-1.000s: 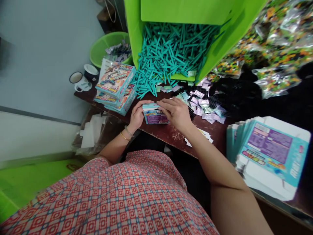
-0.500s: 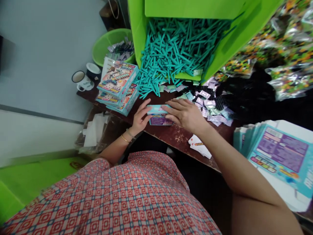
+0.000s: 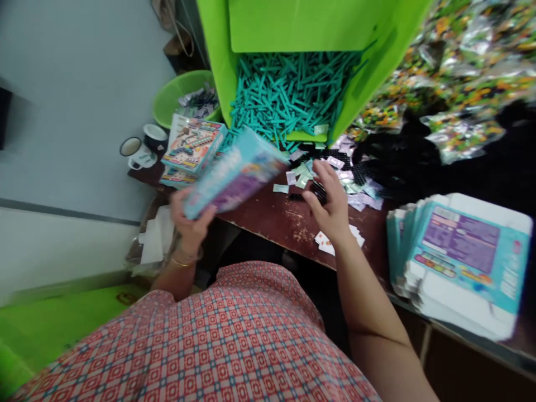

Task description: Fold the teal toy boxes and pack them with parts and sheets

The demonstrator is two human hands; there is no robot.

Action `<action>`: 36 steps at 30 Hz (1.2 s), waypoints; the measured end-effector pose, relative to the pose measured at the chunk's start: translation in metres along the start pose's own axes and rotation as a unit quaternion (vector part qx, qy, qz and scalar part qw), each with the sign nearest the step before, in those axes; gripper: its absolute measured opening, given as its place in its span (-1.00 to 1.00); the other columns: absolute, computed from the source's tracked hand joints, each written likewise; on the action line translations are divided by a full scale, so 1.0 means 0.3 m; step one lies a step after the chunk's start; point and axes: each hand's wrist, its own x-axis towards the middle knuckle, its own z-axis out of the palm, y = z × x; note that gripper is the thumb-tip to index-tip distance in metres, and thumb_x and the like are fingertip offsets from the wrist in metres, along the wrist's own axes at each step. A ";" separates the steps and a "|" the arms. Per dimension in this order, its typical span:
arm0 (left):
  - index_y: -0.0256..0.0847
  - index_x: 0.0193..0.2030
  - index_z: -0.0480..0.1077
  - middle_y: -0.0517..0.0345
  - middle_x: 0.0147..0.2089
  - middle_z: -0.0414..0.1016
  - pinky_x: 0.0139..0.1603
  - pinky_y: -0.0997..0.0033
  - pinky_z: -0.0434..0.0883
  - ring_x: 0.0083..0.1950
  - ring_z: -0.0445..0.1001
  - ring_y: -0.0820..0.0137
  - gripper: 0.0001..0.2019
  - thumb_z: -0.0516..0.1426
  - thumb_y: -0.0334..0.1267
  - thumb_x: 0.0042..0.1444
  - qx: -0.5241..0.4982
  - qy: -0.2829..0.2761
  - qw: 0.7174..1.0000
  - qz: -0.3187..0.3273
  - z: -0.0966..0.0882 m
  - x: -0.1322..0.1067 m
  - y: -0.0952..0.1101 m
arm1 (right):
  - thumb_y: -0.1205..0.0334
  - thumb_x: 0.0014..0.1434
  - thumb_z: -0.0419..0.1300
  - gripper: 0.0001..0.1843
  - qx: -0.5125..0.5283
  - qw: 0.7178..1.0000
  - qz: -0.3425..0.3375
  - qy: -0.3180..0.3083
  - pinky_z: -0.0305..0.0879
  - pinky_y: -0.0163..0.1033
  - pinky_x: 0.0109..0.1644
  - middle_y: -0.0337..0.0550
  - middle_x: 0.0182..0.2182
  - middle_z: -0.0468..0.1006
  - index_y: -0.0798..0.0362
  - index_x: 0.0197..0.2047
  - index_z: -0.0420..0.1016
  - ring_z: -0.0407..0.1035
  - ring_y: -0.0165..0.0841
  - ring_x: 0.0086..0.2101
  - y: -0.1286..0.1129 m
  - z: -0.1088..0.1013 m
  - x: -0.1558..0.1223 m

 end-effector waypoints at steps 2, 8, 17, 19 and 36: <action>0.07 0.25 0.40 0.16 0.22 0.60 0.41 -0.03 0.39 0.25 0.57 0.15 -0.50 0.37 -0.15 0.18 0.080 0.087 0.978 0.169 -0.089 0.133 0.030 | -0.16 0.45 0.11 -0.43 -0.065 0.997 0.024 0.030 0.41 0.25 0.34 0.04 0.36 0.44 -0.19 0.42 0.45 0.35 0.01 0.35 0.040 -0.055 -0.012; 0.09 0.31 0.43 0.30 0.46 0.42 0.67 -0.23 -0.05 0.61 0.17 -0.08 -0.37 0.43 0.01 0.11 0.193 -0.091 0.975 0.064 -0.074 0.376 -0.105 | -0.16 0.33 0.25 -0.32 -0.358 0.896 0.227 0.129 0.02 0.55 0.45 0.31 0.44 0.26 0.04 0.37 0.47 0.11 0.24 0.44 0.255 -0.388 -0.197; 0.16 0.39 0.37 0.17 0.55 0.30 0.61 -0.39 -0.03 0.61 0.15 -0.09 -0.44 0.25 0.01 0.25 0.242 0.011 0.954 0.175 0.058 0.322 -0.199 | -0.09 0.42 0.04 -0.35 -0.442 0.836 0.297 0.130 0.23 0.57 0.27 0.62 0.17 0.50 0.37 0.18 0.50 0.37 0.29 0.23 0.369 -0.489 -0.434; 0.07 0.26 0.50 0.12 0.46 0.42 0.60 -0.31 0.07 0.55 0.27 -0.05 -0.56 0.27 0.00 0.26 0.159 -0.006 0.973 0.166 0.142 0.241 -0.141 | -0.08 0.44 0.00 -0.42 -0.429 0.848 0.280 0.136 0.34 0.48 0.24 0.48 0.02 0.60 0.28 0.07 0.56 0.48 0.20 0.12 0.342 -0.512 -0.413; -0.15 0.10 0.52 -0.07 0.14 0.65 0.28 0.04 0.54 0.20 0.62 0.08 -0.22 0.50 0.27 -0.17 -0.317 -0.219 0.857 -0.342 0.431 -0.123 -0.019 | -0.30 0.27 0.30 0.01 -0.117 0.980 0.159 0.010 0.47 0.27 0.28 0.26 0.32 0.48 0.02 0.56 0.07 0.46 0.11 0.24 -0.016 0.087 -0.176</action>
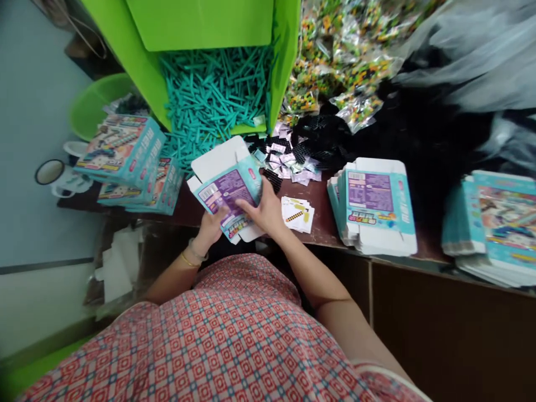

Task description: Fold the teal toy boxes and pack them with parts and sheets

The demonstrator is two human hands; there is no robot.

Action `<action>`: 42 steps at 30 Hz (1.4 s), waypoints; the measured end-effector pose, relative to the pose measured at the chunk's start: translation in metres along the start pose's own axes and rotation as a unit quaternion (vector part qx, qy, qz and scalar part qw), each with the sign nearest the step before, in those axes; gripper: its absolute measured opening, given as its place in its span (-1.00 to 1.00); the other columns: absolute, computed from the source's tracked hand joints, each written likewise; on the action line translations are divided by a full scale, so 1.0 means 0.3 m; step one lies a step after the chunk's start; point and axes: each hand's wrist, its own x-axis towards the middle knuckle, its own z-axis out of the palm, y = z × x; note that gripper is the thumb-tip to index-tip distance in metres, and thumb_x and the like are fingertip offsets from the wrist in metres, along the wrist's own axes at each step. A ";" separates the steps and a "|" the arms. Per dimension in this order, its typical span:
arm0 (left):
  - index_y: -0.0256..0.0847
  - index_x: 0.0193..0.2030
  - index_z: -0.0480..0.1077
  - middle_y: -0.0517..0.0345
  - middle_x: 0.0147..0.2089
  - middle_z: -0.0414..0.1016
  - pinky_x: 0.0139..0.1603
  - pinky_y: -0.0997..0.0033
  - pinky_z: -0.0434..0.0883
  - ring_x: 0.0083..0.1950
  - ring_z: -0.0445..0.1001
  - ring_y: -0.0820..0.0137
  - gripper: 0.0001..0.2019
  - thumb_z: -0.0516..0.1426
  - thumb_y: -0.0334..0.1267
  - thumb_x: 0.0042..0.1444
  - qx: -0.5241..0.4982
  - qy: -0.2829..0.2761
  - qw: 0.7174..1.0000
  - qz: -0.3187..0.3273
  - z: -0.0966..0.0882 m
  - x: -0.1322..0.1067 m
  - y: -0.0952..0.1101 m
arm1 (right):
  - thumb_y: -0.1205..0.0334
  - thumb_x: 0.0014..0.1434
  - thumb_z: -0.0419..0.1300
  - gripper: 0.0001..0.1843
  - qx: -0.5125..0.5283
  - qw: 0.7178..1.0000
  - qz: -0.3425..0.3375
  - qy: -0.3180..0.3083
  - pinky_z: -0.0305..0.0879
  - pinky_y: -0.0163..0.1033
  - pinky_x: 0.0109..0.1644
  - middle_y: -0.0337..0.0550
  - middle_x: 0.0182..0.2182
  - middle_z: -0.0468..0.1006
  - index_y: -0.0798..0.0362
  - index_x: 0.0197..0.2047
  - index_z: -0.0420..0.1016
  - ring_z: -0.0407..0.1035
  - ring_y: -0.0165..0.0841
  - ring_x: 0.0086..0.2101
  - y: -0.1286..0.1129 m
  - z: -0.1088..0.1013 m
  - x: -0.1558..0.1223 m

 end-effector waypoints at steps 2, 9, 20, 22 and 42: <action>-0.17 0.06 0.54 -0.09 0.10 0.67 0.23 0.05 0.56 0.16 0.64 0.06 -0.21 0.49 0.31 -0.21 0.026 -0.003 1.000 -0.002 -0.020 -0.009 -0.003 | -0.35 0.18 0.36 0.02 0.053 0.996 0.032 -0.060 0.57 0.17 0.12 0.18 0.17 0.60 0.01 0.49 0.13 0.58 0.04 0.05 0.030 0.032 -0.003; -0.20 -0.13 0.61 0.02 -0.08 0.73 0.09 0.09 0.62 -0.02 0.66 0.13 -0.50 0.50 0.09 -0.11 0.083 -0.009 0.996 -0.025 -0.045 -0.023 0.018 | -0.19 0.34 0.26 -0.13 -0.016 0.998 -0.053 0.002 0.10 0.39 0.52 0.19 0.54 0.05 -0.10 0.55 0.05 -0.04 0.12 0.53 0.045 0.052 0.000; -0.23 -0.15 0.55 0.01 -0.14 0.69 -0.06 0.29 0.55 -0.17 0.61 0.27 -0.42 0.48 0.20 -0.09 0.085 0.055 0.994 0.031 -0.026 0.028 0.026 | -0.07 0.40 0.20 -0.45 0.105 0.993 -0.053 0.007 0.47 0.17 0.26 0.07 0.36 0.36 -0.14 0.38 0.31 0.32 -0.02 0.34 -0.067 0.028 0.040; -0.22 -0.08 0.53 0.01 -0.13 0.67 -0.04 0.31 0.54 -0.13 0.62 0.27 -0.42 0.44 0.22 -0.01 0.131 0.110 0.981 0.091 -0.042 0.036 0.017 | -0.17 0.37 0.22 -0.46 0.169 0.986 0.002 -0.013 0.55 0.10 0.13 0.06 0.16 0.56 -0.08 0.27 0.43 0.49 -0.05 0.15 -0.066 0.067 0.006; -0.15 -0.12 0.46 0.20 -0.26 0.52 -0.24 0.42 0.41 -0.29 0.47 0.39 -0.80 0.24 -0.08 0.25 0.101 0.117 0.984 0.084 -0.127 -0.130 0.027 | -0.40 0.46 -0.10 -0.23 0.187 0.923 0.003 -0.335 0.28 -0.22 -0.27 -0.20 -0.51 0.42 0.02 -0.53 0.32 0.28 -0.36 -0.45 -0.003 0.024 -0.038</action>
